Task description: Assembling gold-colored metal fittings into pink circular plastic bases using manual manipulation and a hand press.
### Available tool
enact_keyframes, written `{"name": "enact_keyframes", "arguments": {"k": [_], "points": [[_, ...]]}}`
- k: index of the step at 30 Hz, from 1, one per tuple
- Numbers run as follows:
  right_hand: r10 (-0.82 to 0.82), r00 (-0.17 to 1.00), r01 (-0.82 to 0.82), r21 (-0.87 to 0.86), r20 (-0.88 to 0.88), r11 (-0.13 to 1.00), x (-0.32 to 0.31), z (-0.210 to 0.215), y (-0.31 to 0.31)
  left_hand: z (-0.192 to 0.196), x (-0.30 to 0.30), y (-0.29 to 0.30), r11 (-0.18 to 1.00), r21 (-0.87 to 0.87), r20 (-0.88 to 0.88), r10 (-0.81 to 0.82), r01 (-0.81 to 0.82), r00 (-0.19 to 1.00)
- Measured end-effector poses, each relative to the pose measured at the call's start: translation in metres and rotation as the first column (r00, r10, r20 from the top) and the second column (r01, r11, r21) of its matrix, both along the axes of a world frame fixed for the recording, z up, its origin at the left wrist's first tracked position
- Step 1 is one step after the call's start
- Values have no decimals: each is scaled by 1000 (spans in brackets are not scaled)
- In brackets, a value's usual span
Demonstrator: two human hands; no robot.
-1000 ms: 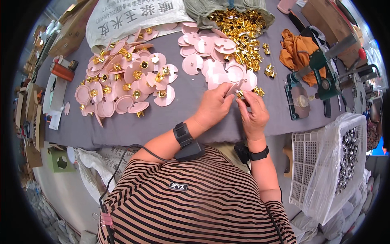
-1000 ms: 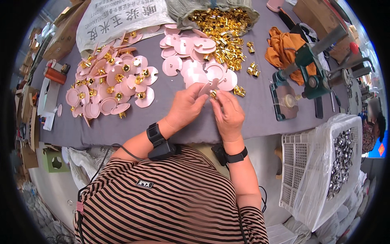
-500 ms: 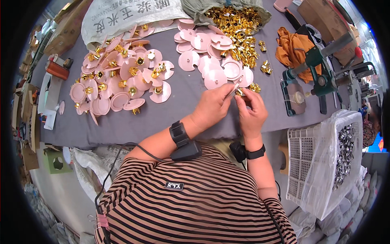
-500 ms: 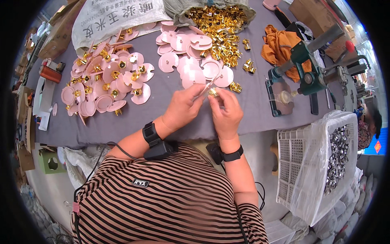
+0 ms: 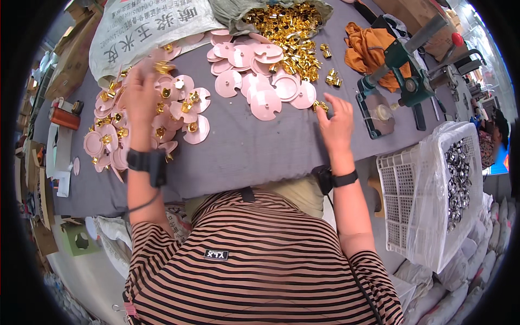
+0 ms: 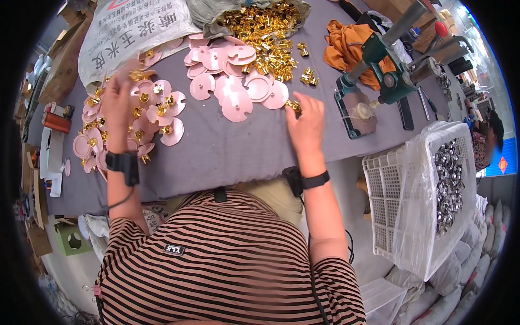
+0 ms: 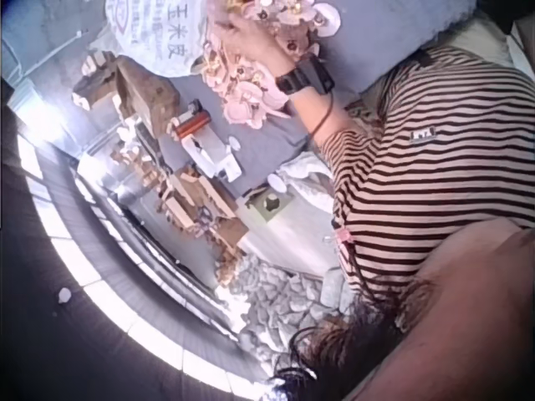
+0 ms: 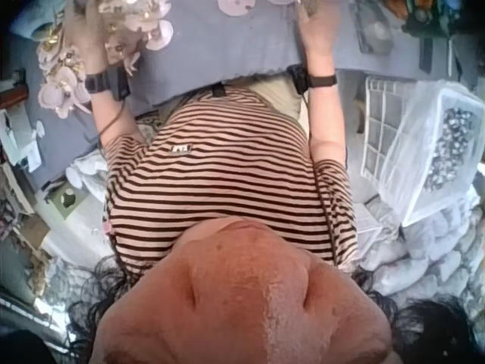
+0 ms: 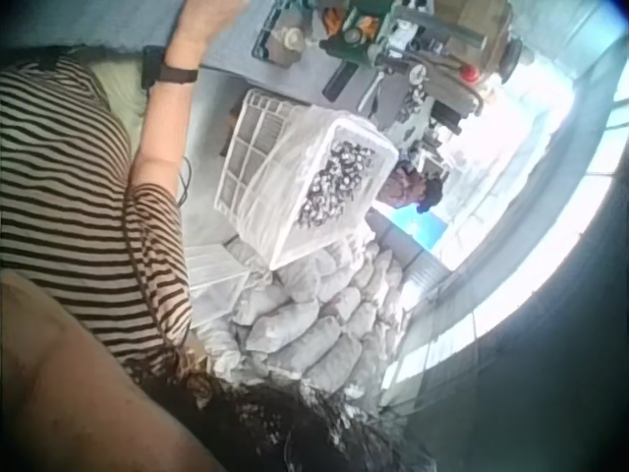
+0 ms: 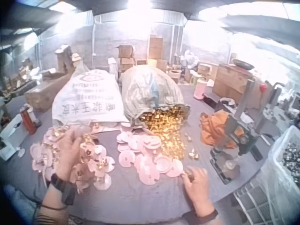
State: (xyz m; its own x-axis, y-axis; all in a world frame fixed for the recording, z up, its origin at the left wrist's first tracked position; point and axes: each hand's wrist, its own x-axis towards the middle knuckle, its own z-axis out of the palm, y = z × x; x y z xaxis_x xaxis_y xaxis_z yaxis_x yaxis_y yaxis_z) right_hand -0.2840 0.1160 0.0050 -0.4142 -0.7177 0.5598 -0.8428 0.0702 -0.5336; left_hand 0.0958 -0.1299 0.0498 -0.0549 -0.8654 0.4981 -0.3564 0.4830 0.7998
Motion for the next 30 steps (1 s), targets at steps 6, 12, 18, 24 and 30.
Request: {"name": "enact_keyframes", "arguments": {"k": [6,12,18,24,30], "points": [[-33,997,46,193,-68,980,-25,-33,-1,11,4,3,803,-500,316,517,-324,795],[-160,980,127,253,115,959,-26,-22,15,-53,-146,105,919,-142,363,-298,368,883],[-34,936,-8,117,351,993,-8,-5,41,-58,-176,116,921,-73,586,-270,382,764],[190,810,-112,-172,555,979,46,11,24,-45,-169,129,715,565,6,-504,412,864],[286,931,-252,-169,226,953,68,10,12,-37,-170,155,477,540,-513,-466,693,721]]}}
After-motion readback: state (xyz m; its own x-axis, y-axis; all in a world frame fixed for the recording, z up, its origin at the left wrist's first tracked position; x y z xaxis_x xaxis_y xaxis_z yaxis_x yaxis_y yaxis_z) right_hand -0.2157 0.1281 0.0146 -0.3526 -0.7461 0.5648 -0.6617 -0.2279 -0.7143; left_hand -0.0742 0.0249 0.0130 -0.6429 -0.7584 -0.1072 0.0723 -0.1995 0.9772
